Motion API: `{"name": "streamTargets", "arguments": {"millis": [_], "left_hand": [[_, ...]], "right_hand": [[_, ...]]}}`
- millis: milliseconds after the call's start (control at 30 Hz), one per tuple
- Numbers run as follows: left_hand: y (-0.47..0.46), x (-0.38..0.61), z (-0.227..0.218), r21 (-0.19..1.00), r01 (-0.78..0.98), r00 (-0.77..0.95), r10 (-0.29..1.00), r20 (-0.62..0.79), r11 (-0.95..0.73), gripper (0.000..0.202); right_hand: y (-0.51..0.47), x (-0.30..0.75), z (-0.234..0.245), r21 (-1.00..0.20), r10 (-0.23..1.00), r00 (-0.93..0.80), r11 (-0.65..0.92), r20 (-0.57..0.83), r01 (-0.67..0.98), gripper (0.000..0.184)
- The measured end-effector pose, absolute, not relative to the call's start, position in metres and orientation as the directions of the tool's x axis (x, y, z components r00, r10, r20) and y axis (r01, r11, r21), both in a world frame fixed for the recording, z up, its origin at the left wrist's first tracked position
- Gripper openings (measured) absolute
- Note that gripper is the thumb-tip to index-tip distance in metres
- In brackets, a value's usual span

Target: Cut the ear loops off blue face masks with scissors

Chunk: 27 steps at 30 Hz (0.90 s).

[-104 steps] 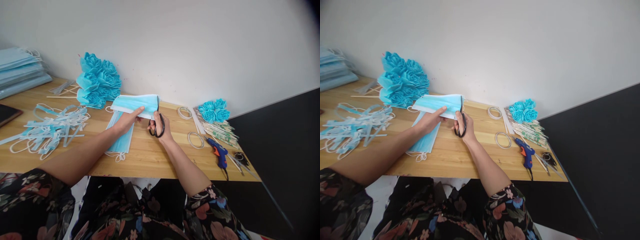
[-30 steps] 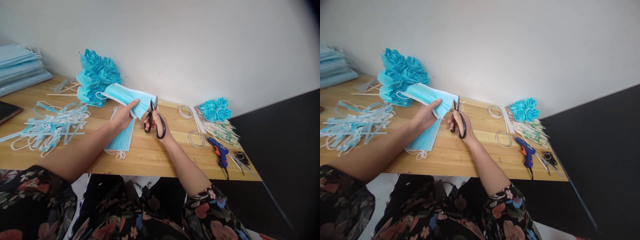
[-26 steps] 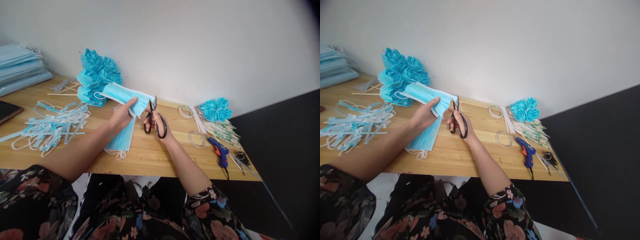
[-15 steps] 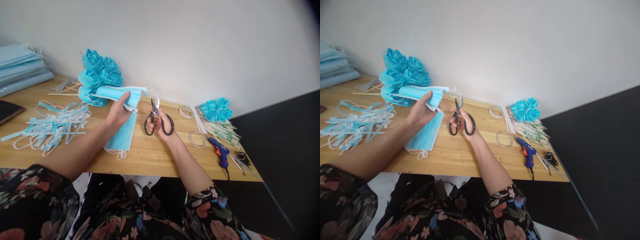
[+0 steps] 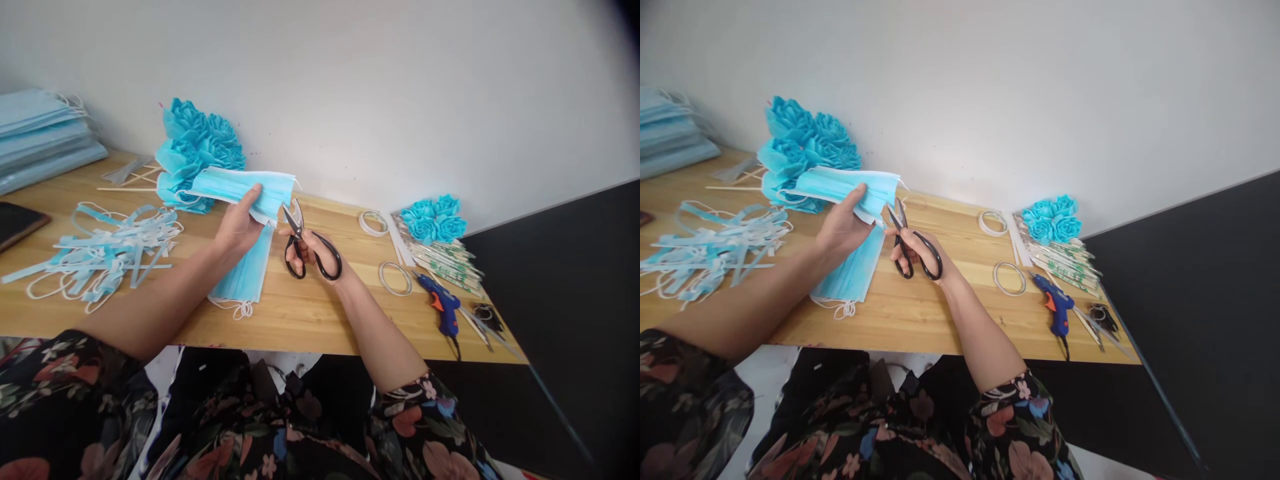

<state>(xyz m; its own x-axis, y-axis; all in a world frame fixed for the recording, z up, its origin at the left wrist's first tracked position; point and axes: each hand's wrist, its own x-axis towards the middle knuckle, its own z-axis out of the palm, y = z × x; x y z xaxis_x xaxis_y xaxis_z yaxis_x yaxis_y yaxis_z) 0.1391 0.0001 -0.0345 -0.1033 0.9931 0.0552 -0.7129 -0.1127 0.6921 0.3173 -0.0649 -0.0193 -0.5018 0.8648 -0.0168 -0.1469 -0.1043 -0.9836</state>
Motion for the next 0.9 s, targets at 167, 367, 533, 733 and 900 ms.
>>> {"name": "streamTargets", "arguments": {"millis": [167,367,533,733,900], "left_hand": [[-0.003,0.14,-0.033,0.725,-0.677,-0.115,0.991,0.069,-0.129,0.035],[-0.011,0.145,-0.029,0.768,-0.624,-0.09,0.99,0.109,-0.142,0.037],[-0.01,0.145,-0.031,0.775,-0.618,-0.078,0.991,0.109,-0.134,0.042],[-0.007,0.143,-0.033,0.754,-0.644,-0.063,0.992,0.112,-0.126,0.043],[-0.015,0.148,-0.03,0.787,-0.609,-0.037,0.994,0.099,-0.101,0.036]], "right_hand": [[-0.064,0.322,-0.017,-0.966,0.793,-0.609,-0.138,0.024,-0.217,0.069],[-0.061,0.318,-0.02,-0.968,0.879,-0.478,-0.118,0.002,-0.221,0.066],[-0.058,0.318,-0.025,-0.971,0.914,-0.403,-0.133,-0.043,-0.2,0.066],[-0.058,0.317,-0.024,-0.981,0.939,-0.337,-0.125,-0.069,-0.148,0.069],[-0.061,0.311,-0.02,-0.991,0.958,-0.284,-0.075,-0.041,-0.108,0.07]]}}
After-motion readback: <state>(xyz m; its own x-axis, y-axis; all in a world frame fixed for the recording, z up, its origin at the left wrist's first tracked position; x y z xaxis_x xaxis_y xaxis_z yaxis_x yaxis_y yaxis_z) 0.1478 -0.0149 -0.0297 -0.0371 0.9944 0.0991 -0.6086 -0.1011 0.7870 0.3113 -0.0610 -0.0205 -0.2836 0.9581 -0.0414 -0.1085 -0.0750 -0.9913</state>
